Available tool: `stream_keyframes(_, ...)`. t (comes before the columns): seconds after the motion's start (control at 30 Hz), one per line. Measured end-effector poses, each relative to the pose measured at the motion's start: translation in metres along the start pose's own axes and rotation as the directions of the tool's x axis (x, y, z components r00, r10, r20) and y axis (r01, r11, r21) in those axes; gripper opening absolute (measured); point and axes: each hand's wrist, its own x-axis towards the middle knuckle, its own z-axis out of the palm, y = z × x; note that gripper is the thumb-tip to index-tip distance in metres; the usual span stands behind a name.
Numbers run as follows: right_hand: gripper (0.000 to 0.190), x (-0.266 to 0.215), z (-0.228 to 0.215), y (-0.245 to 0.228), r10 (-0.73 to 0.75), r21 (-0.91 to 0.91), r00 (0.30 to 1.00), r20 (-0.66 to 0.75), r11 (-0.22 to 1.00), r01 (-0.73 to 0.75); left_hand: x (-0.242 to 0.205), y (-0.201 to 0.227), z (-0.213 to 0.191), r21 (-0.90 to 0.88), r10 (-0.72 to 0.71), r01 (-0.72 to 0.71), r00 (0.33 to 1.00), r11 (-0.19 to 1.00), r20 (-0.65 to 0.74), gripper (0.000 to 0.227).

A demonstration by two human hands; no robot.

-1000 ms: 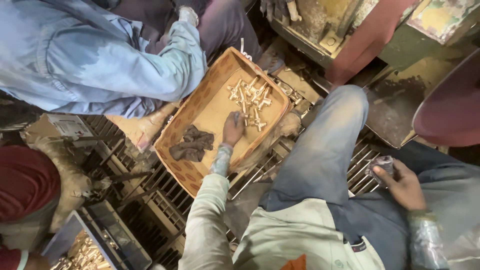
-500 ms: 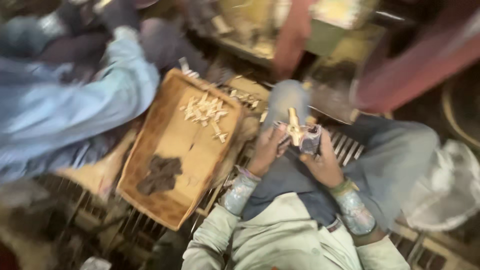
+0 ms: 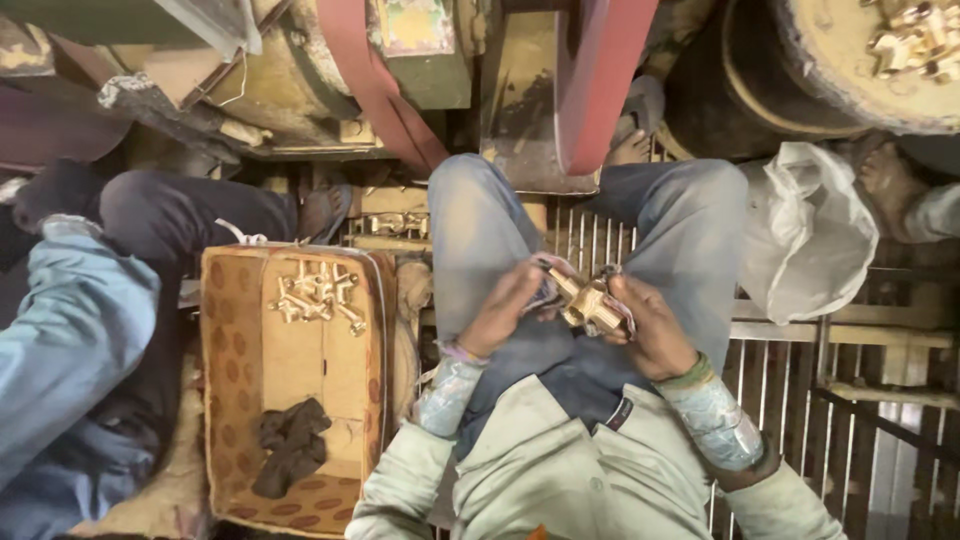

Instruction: The person sits on the floor and repeatedly presses small brass-colored metal parts against a moving belt sander to smooth their surfaces. They handle the parts by hand, rotating them to contact different sides with the belt, and place the finished pieces into a wooden tray.

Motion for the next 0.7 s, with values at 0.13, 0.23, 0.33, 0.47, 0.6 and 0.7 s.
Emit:
stream_keyframes(0.13,0.039,0.013,0.001,-0.001,0.120,0.032,0.993,0.002,0.992,-0.120,0.006,-0.009,0.006,-0.044,-0.025,0.023,0.998,0.999,-0.049,0.029)
stream_keyframes(0.23,0.050,0.013,-0.003,-0.004,-0.005,-0.178,0.990,-0.141,0.984,-0.020,0.008,-0.012,0.007,-0.007,0.073,-0.075,0.985,0.997,-0.156,0.026)
stream_keyframes(0.33,0.043,0.008,-0.009,-0.004,-0.540,-0.608,0.841,0.021,0.661,0.440,0.012,-0.008,0.008,0.050,0.160,-0.153,0.960,0.987,-0.231,0.023)
stream_keyframes(0.47,0.041,0.009,-0.015,0.014,-0.582,-0.669,0.807,0.102,0.560,0.488,0.018,-0.005,0.014,0.330,0.198,-0.102,0.942,0.938,-0.271,0.023)
stream_keyframes(0.6,0.042,0.025,-0.026,0.024,-0.501,-0.478,0.865,0.026,0.754,0.450,0.027,-0.008,0.027,0.534,0.379,-0.209,0.896,0.819,-0.232,0.022)
stream_keyframes(0.7,0.048,0.029,-0.035,0.014,-0.397,-0.271,0.916,0.063,0.876,0.399,0.031,-0.010,0.029,0.545,0.363,-0.170,0.892,0.821,-0.269,0.024)
